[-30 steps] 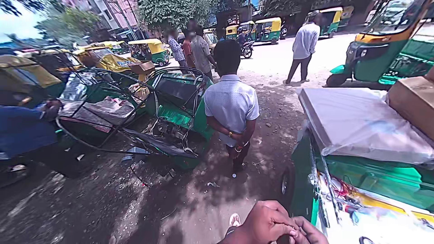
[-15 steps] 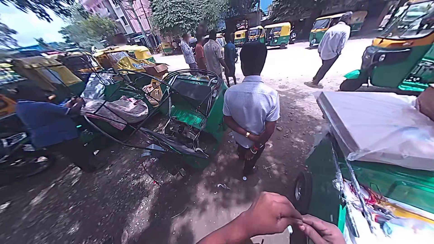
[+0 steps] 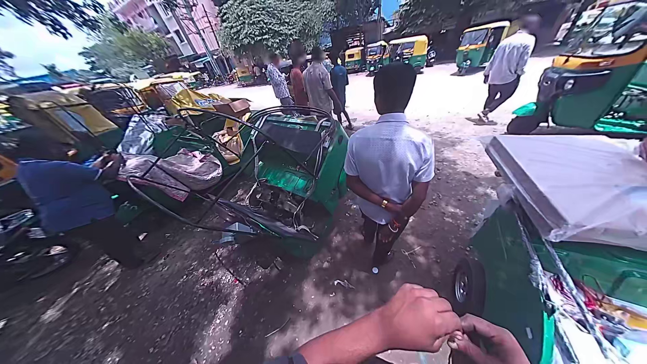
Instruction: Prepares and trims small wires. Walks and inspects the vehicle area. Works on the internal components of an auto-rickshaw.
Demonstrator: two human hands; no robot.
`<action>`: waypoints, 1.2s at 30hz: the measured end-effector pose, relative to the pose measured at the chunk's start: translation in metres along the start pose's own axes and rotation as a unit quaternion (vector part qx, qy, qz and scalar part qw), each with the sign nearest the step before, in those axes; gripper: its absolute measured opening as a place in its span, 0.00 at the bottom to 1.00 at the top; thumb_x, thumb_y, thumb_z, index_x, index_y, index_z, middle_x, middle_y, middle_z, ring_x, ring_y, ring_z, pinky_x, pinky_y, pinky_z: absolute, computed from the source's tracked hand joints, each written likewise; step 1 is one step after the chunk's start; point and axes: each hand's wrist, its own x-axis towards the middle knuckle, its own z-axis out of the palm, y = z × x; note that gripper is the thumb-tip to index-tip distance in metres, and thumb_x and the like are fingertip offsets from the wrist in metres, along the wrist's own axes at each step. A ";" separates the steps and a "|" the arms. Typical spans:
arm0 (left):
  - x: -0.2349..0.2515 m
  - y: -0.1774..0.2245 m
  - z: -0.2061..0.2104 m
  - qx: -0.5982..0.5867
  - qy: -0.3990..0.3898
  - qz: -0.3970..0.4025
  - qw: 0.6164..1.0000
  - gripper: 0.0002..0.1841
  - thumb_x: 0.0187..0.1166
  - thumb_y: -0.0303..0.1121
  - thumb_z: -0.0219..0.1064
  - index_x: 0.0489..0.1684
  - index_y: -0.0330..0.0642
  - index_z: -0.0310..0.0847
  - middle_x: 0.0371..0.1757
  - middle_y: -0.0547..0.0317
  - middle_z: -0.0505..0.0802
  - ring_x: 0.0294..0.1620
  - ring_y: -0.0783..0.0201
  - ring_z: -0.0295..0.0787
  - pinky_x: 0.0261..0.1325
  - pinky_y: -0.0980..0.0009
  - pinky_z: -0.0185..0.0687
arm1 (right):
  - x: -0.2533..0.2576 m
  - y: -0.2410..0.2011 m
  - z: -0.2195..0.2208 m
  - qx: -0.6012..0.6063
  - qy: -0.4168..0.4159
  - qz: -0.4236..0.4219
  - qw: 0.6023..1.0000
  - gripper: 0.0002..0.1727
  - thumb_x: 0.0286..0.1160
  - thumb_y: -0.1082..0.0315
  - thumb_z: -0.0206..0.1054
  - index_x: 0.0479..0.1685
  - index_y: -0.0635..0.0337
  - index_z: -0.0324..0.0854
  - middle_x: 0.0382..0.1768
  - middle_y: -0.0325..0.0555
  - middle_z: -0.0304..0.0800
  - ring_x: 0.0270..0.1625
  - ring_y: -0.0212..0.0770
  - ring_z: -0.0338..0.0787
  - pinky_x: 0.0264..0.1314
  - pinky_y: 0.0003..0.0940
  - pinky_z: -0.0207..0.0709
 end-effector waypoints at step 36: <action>0.004 -0.025 -0.002 0.056 -0.005 -0.025 0.998 0.09 0.79 0.35 0.66 0.30 0.45 0.88 0.30 0.59 0.91 0.36 0.58 0.90 0.37 0.60 0.84 | 0.035 0.005 0.011 -0.166 0.048 -0.023 0.985 0.11 0.62 0.50 0.81 0.30 0.45 0.91 0.41 0.30 0.94 0.43 0.25 0.90 0.44 0.24 0.86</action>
